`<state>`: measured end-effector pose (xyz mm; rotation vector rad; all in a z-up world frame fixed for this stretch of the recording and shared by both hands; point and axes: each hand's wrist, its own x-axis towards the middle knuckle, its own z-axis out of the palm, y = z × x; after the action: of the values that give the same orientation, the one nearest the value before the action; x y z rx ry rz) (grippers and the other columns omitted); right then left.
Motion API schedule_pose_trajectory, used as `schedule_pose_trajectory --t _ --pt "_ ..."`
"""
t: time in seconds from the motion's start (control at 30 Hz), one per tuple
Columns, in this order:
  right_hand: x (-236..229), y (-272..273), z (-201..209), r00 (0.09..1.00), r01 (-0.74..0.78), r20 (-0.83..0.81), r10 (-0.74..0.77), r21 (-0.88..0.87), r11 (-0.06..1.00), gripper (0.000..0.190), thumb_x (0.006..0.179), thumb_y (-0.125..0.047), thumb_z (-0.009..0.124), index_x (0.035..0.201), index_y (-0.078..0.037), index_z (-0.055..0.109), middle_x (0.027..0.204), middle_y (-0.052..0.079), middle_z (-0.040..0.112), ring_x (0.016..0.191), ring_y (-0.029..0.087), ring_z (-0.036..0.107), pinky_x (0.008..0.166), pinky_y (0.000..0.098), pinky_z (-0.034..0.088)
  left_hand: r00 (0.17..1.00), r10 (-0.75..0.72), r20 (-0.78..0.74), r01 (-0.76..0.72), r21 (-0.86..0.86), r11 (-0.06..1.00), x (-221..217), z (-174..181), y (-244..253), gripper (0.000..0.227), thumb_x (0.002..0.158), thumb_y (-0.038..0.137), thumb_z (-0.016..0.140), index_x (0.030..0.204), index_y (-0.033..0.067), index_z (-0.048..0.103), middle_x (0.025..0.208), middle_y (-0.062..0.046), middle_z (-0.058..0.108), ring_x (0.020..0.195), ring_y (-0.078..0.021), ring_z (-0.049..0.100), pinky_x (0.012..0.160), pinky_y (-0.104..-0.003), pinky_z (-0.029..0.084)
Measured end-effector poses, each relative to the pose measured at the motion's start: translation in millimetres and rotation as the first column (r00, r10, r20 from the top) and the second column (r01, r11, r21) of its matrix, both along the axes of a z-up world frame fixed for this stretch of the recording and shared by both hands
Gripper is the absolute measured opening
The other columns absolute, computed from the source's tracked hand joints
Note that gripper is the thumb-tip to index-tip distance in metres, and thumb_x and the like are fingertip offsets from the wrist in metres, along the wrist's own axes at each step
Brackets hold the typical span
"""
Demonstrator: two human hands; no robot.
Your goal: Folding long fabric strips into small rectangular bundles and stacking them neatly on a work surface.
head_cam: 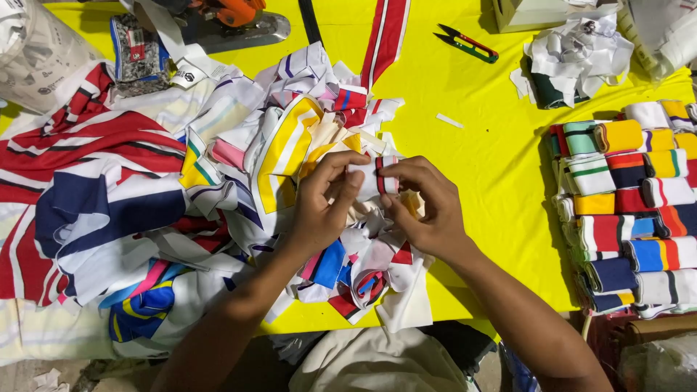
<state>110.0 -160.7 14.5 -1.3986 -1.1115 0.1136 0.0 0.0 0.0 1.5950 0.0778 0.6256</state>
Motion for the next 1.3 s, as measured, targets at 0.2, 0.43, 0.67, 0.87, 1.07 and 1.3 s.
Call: schedule_pose_trajectory --t 0.2,0.43,0.67,0.87,1.07,1.3 --pt "3.6 1.1 -6.8 0.998 0.059 0.018 -0.06 0.009 0.998 0.027 0.093 0.008 0.069 0.119 0.002 0.07 0.103 0.02 0.067 0.089 0.031 0.066 0.079 0.0415 0.056 0.996 0.02 0.082 -0.039 0.239 0.97 1.1 19.8 -0.8 0.035 0.096 0.018 0.073 0.127 0.0037 0.065 0.112 -0.016 0.073 0.105 -0.0309 0.074 0.087 -0.04 0.061" --pt "4.7 -2.6 -1.2 0.996 0.083 0.034 -0.083 -0.001 0.997 0.021 0.097 0.002 0.069 0.117 -0.005 0.07 0.111 0.015 0.053 0.103 0.027 0.058 0.09 0.041 0.054 0.989 0.031 0.147 -0.082 0.354 0.932 2.6 13.7 1.0 0.02 0.097 0.015 0.071 0.114 0.0062 0.074 0.096 -0.008 0.068 0.091 -0.0273 0.074 0.08 -0.037 0.062" --pt "2.8 -1.3 -11.3 0.951 -0.061 -0.301 0.064 0.021 0.998 0.03 0.094 0.007 0.067 0.124 0.005 0.065 0.106 0.02 0.066 0.094 0.028 0.07 0.086 0.0429 0.06 0.999 -0.004 0.053 -0.007 0.216 0.976 1.6 7.2 -0.2 0.02 0.102 0.022 0.068 0.108 0.0038 0.073 0.093 -0.011 0.07 0.087 -0.0275 0.076 0.076 -0.036 0.063" --pt "0.6 -1.0 -4.3 0.927 -0.073 -0.37 0.064 -0.01 0.997 0.028 0.095 0.005 0.067 0.123 0.007 0.065 0.105 0.019 0.067 0.095 0.025 0.07 0.086 0.0426 0.061 1.0 0.027 0.003 -0.027 0.253 0.967 0.6 4.8 -1.4 0.023 0.103 0.027 0.066 0.107 0.0058 0.074 0.086 -0.013 0.074 0.083 -0.0311 0.077 0.072 -0.039 0.063" --pt "7.2 -1.8 -11.4 0.925 -0.112 -0.37 0.086 -0.05 0.992 0.027 0.094 0.004 0.068 0.121 0.005 0.067 0.104 0.019 0.067 0.095 0.027 0.072 0.085 0.0438 0.061 1.0 0.006 -0.019 0.0 0.276 0.961 -0.5 6.4 1.1 0.026 0.103 0.03 0.066 0.107 0.0054 0.073 0.09 -0.016 0.076 0.083 -0.0336 0.077 0.073 -0.041 0.064" --pt "11.1 -3.0 6.7 0.998 0.027 -0.061 -0.033 -0.09 0.996 0.019 0.094 -0.003 0.076 0.113 -0.002 0.074 0.091 0.011 0.059 0.081 0.019 0.062 0.075 0.035 0.055 0.999 -0.036 0.037 0.024 0.27 0.963 1.5 21.0 -2.5 0.021 0.103 0.022 0.065 0.116 0.0055 0.069 0.087 -0.012 0.074 0.081 -0.0293 0.078 0.073 -0.038 0.063"
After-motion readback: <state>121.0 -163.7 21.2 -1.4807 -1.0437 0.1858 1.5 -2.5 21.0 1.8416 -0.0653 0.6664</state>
